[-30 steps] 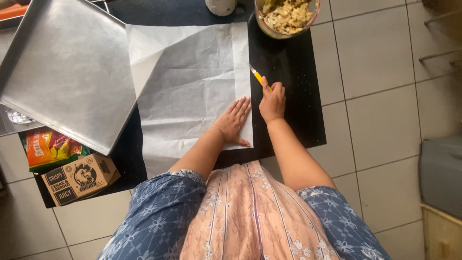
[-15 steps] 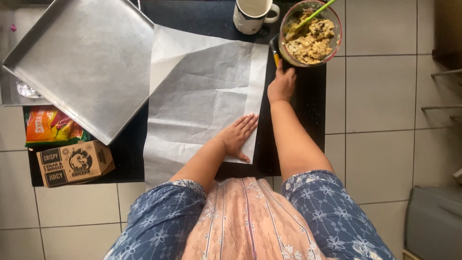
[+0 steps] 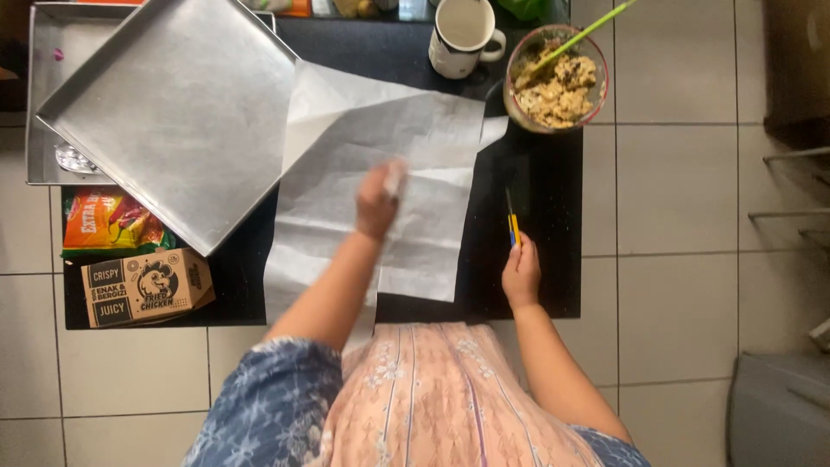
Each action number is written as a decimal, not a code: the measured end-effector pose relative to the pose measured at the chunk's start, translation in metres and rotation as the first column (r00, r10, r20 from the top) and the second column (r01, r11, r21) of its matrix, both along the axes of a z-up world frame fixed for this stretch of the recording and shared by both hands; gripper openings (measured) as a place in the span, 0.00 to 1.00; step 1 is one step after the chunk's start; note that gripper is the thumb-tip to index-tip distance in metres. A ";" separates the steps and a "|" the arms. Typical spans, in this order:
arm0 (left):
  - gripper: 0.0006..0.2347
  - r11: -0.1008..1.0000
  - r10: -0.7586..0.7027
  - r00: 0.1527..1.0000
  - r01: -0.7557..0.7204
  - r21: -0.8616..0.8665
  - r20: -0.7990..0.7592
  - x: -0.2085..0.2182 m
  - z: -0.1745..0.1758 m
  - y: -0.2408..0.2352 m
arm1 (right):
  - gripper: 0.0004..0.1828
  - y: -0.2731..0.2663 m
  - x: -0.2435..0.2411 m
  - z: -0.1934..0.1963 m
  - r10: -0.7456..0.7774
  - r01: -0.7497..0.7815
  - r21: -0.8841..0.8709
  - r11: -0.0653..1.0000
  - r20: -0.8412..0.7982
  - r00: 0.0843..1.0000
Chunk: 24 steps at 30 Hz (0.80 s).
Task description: Cutting parchment paper to size and lining a metal baking tray, then cleaning a kitchen scale.
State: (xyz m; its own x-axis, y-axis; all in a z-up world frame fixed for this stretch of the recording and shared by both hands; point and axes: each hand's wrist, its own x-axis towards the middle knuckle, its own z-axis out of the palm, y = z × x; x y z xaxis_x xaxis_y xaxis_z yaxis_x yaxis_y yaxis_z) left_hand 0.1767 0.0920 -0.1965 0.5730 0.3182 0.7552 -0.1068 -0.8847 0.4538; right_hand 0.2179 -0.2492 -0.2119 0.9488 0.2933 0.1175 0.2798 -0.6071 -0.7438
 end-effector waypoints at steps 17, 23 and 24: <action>0.30 0.951 0.080 0.964 -0.151 -0.271 -0.255 -0.043 0.051 0.141 | 0.14 -0.017 -0.080 0.004 -0.074 0.059 -0.063 0.996 -0.263 0.962; 0.23 0.893 0.268 0.853 -0.394 -0.217 -0.448 -0.263 0.024 0.039 | 0.09 0.024 -0.079 0.044 0.179 -0.155 0.127 0.980 -0.201 0.963; 0.25 0.814 0.297 0.807 -0.494 -0.305 -0.511 -0.297 0.006 0.025 | 0.10 0.031 -0.077 0.051 0.186 -0.185 0.015 0.983 -0.052 0.981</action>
